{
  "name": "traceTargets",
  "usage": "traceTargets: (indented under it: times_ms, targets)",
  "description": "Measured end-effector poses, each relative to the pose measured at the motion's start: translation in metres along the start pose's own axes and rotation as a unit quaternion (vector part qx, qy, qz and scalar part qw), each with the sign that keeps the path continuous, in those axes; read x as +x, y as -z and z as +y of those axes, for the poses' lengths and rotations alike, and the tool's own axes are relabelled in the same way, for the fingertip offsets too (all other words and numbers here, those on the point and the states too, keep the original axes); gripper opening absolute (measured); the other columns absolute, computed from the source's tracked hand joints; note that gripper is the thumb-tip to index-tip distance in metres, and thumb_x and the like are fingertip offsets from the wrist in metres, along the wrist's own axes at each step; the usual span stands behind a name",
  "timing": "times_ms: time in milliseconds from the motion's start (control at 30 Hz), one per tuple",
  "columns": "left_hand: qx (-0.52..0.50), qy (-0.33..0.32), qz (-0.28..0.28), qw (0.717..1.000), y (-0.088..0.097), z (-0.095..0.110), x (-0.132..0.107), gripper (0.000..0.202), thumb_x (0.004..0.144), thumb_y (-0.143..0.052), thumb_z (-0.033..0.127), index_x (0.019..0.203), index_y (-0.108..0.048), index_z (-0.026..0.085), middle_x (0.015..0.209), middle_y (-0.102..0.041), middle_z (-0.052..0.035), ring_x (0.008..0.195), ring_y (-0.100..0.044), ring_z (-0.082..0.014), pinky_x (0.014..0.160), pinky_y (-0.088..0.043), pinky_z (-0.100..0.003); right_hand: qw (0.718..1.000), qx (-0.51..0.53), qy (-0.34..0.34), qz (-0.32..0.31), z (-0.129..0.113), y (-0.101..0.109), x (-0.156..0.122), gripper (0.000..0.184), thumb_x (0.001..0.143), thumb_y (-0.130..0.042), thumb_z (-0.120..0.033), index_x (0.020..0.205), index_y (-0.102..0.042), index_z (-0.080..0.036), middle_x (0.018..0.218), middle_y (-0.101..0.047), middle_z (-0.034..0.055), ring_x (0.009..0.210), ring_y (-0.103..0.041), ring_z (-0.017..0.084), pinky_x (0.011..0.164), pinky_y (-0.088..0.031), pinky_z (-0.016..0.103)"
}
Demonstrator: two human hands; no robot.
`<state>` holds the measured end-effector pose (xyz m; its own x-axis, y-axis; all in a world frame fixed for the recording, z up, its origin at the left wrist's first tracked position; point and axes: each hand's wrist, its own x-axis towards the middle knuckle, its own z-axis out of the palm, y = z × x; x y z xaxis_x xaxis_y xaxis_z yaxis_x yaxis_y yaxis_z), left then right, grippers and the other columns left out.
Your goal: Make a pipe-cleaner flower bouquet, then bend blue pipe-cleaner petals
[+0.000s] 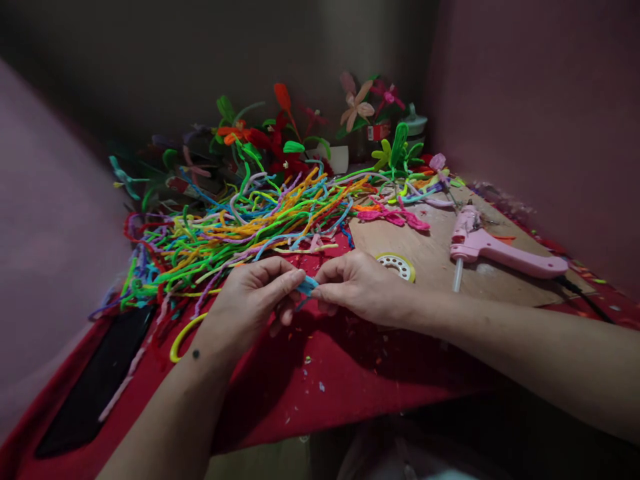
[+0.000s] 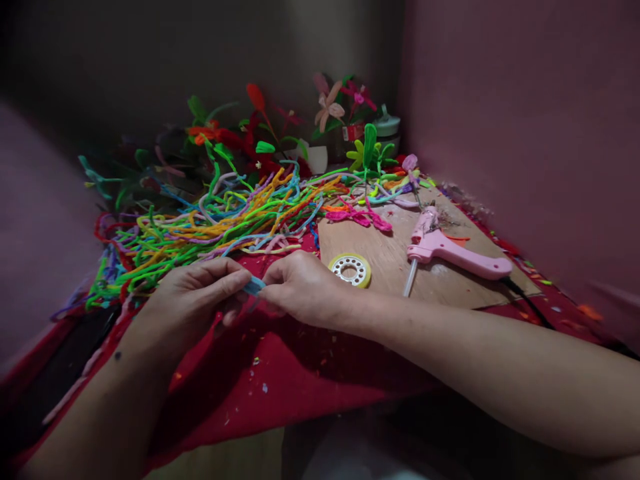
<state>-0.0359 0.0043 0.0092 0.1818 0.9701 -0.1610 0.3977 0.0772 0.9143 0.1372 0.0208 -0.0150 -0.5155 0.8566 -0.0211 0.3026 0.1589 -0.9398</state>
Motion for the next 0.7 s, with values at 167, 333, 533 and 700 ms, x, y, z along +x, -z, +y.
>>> traceTargets:
  times_ms: [167, 333, 533, 700]
  targets:
    - [-0.002, 0.001, -0.006, 1.0, -0.003, -0.003, 0.001, 0.024, 0.076, -0.063, 0.038, 0.068, -0.055, 0.017, 0.047, -0.052, 0.0046, 0.036, -0.043, -0.0071, 0.034, -0.033, -0.017, 0.998, -0.042, 0.033, 0.029, 0.001, -0.004, -0.002, 0.019, 0.078, -0.052, -0.015, 0.061, -0.059, -0.012, 0.052, -0.052, -0.0023, 0.047, -0.041, 0.005, 0.044, -0.028, 0.018]
    - [0.034, -0.01, -0.006, 0.999, -0.005, -0.003, -0.002, 0.02, 0.079, -0.059, 0.035, 0.071, -0.054, 0.017, 0.047, -0.051, 0.0059, 0.037, -0.042, -0.0059, 0.036, -0.032, -0.017, 1.0, 0.02, 0.001, -0.007, 0.008, -0.007, 0.002, 0.019, 0.077, -0.055, -0.026, 0.067, -0.063, -0.012, 0.057, -0.058, 0.0003, 0.047, -0.047, 0.007, 0.042, -0.032, 0.019]
    - [0.062, -0.03, -0.016, 0.997, -0.006, 0.005, -0.005, 0.018, 0.079, -0.06, 0.031, 0.069, -0.056, 0.016, 0.047, -0.049, 0.0058, 0.038, -0.04, -0.0045, 0.036, -0.028, -0.015, 0.997, 0.072, -0.005, -0.009, 0.008, -0.009, 0.002, 0.019, 0.077, -0.054, -0.019, 0.061, -0.061, -0.012, 0.054, -0.059, 0.0005, 0.048, -0.052, 0.008, 0.046, -0.037, 0.019]
    - [-0.014, -0.044, 0.002, 0.999, -0.006, 0.003, -0.004, 0.015, 0.076, -0.064, 0.031, 0.077, -0.057, 0.018, 0.053, -0.054, 0.0057, 0.037, -0.044, -0.0063, 0.035, -0.033, -0.017, 0.996, 0.088, -0.013, -0.002, 0.001, -0.007, -0.001, 0.021, 0.081, -0.053, -0.019, 0.061, -0.058, -0.013, 0.053, -0.057, -0.0003, 0.046, -0.051, 0.007, 0.044, -0.037, 0.019]
